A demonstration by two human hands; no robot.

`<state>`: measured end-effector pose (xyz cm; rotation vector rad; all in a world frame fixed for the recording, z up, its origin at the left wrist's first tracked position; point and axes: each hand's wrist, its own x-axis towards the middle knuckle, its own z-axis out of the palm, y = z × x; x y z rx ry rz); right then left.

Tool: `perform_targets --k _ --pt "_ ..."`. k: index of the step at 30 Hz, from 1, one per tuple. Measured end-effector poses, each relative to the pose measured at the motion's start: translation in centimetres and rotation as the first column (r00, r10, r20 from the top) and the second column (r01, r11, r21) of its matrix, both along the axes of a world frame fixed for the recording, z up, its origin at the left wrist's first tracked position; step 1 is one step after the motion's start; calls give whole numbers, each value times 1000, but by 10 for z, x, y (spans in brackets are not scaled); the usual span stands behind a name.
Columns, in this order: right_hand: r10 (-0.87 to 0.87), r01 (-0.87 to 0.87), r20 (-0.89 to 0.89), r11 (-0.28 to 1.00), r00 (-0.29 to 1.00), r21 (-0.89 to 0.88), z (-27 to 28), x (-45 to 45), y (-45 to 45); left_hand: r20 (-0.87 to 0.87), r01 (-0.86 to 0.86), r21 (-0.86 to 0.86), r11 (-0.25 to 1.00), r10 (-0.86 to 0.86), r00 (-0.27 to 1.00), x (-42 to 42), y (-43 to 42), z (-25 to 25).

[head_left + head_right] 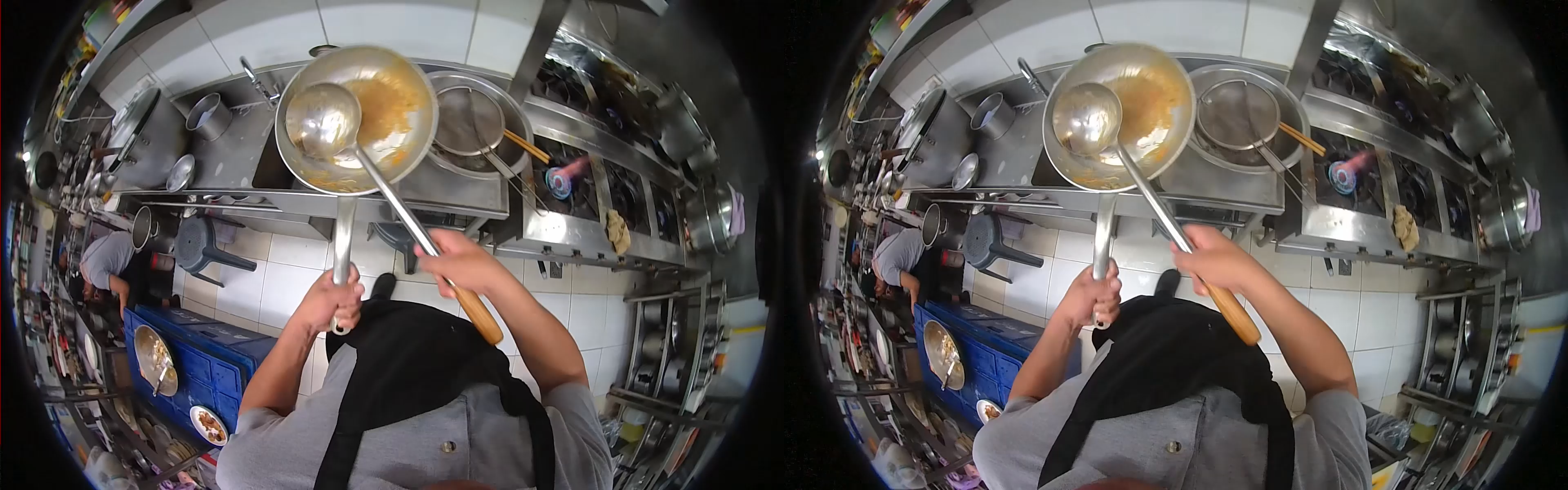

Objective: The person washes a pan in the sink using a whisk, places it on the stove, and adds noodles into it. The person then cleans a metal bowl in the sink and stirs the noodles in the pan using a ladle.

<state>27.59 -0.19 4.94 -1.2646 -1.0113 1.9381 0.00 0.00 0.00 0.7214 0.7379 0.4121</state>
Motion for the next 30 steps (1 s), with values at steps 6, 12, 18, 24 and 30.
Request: perform_targets --k 6,12,18,24,30 --pt "-88 100 111 989 990 -106 -16 -72 156 609 106 -638 762 416 675 -4 127 -44" --pt "128 -105 559 992 819 -73 -43 -132 293 742 296 -668 682 582 332 14 229 -79" --pt "222 -160 795 974 565 -158 -109 -147 376 596 -70 -654 753 570 565 27 297 -163" --pt "203 -49 673 969 711 -241 -120 -124 359 159 146 -412 900 -87 983 22 282 -136" --pt "-176 -319 858 877 482 359 -145 -76 243 -143 384 15 923 -378 914 -75 292 -117"
